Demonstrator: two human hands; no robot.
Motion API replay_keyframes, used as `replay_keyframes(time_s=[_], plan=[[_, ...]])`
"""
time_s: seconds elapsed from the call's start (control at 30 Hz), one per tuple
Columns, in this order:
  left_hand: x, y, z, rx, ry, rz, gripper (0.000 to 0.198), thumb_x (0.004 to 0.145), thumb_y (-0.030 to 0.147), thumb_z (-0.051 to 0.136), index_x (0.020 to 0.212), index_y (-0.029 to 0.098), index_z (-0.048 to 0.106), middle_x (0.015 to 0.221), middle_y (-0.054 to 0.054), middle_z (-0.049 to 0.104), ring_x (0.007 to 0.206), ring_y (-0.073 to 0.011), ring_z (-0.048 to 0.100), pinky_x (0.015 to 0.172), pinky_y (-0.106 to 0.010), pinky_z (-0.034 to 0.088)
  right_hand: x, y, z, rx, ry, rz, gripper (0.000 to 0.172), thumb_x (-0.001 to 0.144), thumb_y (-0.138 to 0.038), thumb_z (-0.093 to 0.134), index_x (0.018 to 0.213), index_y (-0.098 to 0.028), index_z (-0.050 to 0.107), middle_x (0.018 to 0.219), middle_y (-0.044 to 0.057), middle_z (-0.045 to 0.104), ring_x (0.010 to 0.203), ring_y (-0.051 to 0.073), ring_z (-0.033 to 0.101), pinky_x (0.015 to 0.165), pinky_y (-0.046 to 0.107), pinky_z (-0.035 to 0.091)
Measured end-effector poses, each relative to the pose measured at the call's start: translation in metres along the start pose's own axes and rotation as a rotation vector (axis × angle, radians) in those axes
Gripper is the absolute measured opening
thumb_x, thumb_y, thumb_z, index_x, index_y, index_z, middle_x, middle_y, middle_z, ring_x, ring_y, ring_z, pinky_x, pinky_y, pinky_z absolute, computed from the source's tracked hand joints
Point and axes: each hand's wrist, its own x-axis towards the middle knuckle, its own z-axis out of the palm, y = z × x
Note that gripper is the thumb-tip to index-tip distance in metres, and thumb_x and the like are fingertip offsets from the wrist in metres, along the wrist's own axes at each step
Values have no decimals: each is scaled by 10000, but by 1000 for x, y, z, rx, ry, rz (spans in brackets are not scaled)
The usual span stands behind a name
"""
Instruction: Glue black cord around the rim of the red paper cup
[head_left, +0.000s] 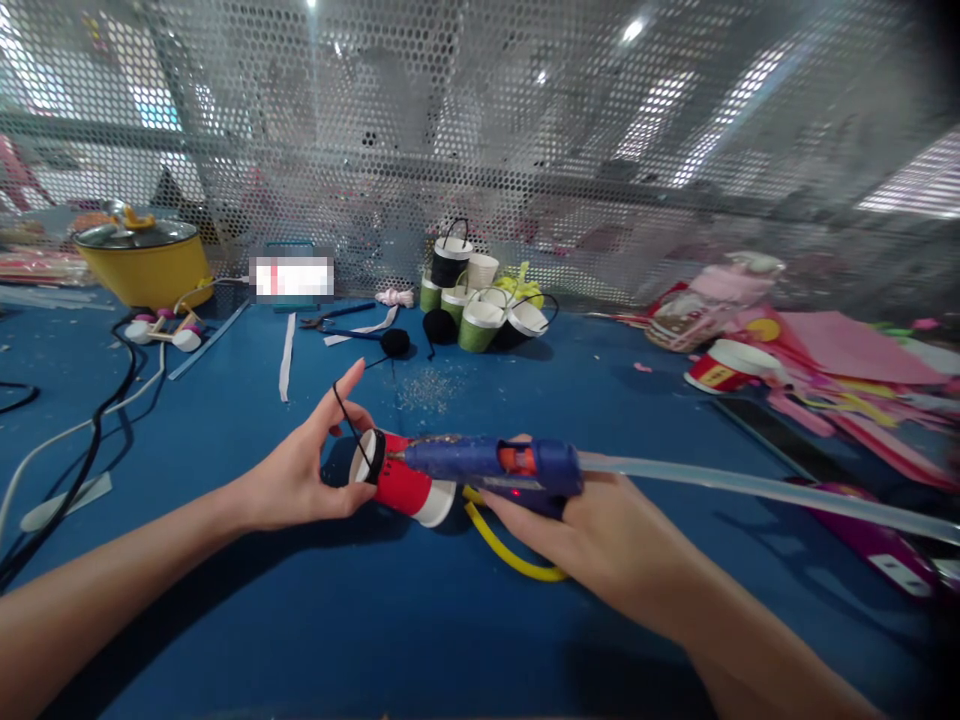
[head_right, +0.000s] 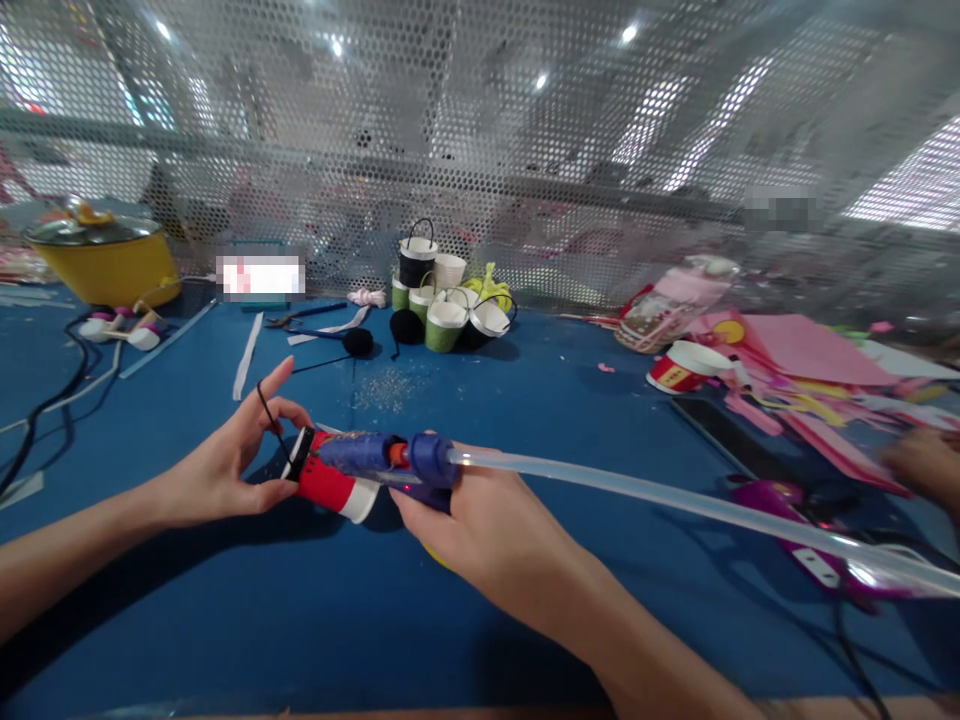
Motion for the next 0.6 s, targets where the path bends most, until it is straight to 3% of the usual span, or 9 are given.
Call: replay_keyframes(time_s=[0.43,0.6], plan=[[-2,0,0,3,-26,50,971,702,132,614,1430,315,-1,1091,-37,485,1009,-202,468,946,-394,296,8,-4,-3,28,34,-54,221,805,-291,454,748,-228,659,658,31,688,578,189,617,593,296,508],[0,0,0,-35,-6,-24,960,693,171,628,1432,279,25,1050,-38,498,990,-209,487,935,-404,291,4,-5,-2,-33,4,-10,226,797,-287,452,682,-218,633,620,35,669,547,187,605,533,288,488]])
